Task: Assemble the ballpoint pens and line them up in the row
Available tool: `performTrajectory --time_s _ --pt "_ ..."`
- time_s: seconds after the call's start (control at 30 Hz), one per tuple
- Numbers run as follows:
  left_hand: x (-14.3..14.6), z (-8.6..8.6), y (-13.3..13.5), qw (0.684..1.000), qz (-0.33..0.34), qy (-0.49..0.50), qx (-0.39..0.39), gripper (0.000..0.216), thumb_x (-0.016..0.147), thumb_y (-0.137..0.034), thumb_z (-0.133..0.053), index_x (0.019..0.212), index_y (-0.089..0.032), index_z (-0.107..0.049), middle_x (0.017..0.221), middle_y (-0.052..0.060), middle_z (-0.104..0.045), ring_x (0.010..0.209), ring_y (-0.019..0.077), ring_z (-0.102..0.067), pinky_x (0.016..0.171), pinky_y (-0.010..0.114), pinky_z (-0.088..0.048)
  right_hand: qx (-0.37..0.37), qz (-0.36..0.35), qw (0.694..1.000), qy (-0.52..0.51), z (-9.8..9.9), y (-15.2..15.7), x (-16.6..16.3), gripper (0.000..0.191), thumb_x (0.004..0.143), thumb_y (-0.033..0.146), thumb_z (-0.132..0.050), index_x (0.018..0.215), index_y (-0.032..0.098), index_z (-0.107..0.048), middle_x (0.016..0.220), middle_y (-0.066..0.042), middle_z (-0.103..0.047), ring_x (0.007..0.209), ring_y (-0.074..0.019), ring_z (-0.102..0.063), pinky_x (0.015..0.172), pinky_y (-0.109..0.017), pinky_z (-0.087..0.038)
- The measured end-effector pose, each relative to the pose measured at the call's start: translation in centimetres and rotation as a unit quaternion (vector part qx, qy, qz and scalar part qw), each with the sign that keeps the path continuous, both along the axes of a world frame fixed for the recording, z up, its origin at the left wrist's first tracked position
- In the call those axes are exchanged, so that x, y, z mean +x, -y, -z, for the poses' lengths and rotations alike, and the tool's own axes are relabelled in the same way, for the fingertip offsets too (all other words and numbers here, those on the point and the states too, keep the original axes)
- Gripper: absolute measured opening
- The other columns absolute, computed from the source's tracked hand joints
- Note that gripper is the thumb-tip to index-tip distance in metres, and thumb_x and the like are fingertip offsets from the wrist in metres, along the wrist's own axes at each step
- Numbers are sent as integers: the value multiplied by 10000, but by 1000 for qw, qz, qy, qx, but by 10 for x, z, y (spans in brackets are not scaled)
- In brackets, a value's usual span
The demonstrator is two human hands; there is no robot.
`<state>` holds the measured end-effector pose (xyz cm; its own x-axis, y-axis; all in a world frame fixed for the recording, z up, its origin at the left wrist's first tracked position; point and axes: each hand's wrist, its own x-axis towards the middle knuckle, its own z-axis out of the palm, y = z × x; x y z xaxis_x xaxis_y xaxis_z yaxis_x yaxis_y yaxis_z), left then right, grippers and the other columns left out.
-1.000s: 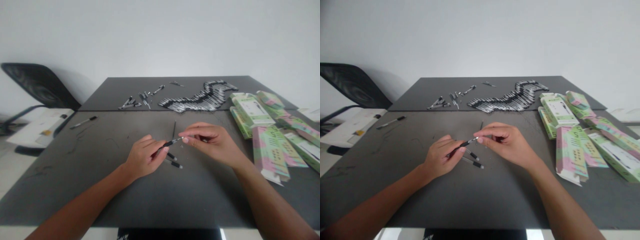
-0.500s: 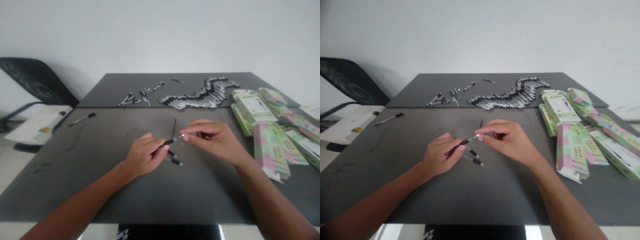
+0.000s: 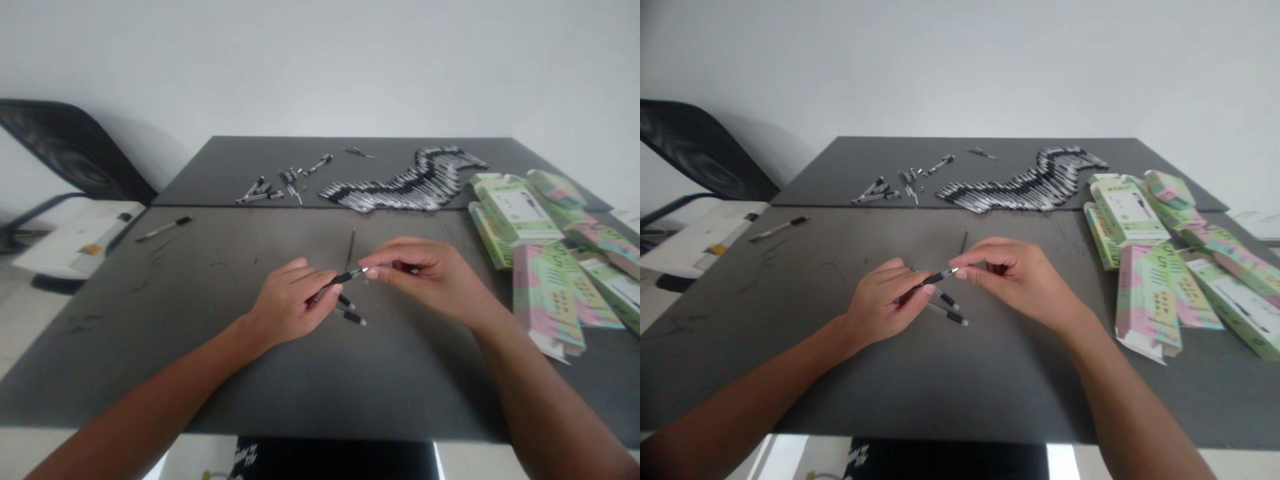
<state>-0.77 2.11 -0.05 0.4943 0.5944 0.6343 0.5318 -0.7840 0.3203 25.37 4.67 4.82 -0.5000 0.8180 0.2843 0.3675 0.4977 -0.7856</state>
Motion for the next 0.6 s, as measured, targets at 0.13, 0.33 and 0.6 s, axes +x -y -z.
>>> performTrajectory --time_s 0.13,0.33,0.6 --pt "-1 1 -1 1000 2 -14 8 135 1053 -207 -624 1013 -141 -735 666 -27 -588 602 159 -482 662 324 -396 32 1 999 33 2 -2 0 208 987 394 -755 1082 240 -859 947 -35 -803 780 -143 -686 634 -267 -464" --pt "-1 1 0 1000 6 -26 14 152 1062 -220 -627 1032 -122 -739 674 -16 -605 603 164 -481 657 332 -394 40 9 998 42 -1 2 -1 167 972 391 -778 999 239 -844 842 3 -742 624 -92 -570 536 -253 -385" --pt "1 0 2 999 13 -31 -6 251 1123 -263 -540 1007 -121 -711 722 18 -645 649 178 -526 667 323 -413 58 2 997 57 1 7 -8 169 1022 381 -708 985 218 -735 856 0 -664 679 -110 -567 615 -260 -427"
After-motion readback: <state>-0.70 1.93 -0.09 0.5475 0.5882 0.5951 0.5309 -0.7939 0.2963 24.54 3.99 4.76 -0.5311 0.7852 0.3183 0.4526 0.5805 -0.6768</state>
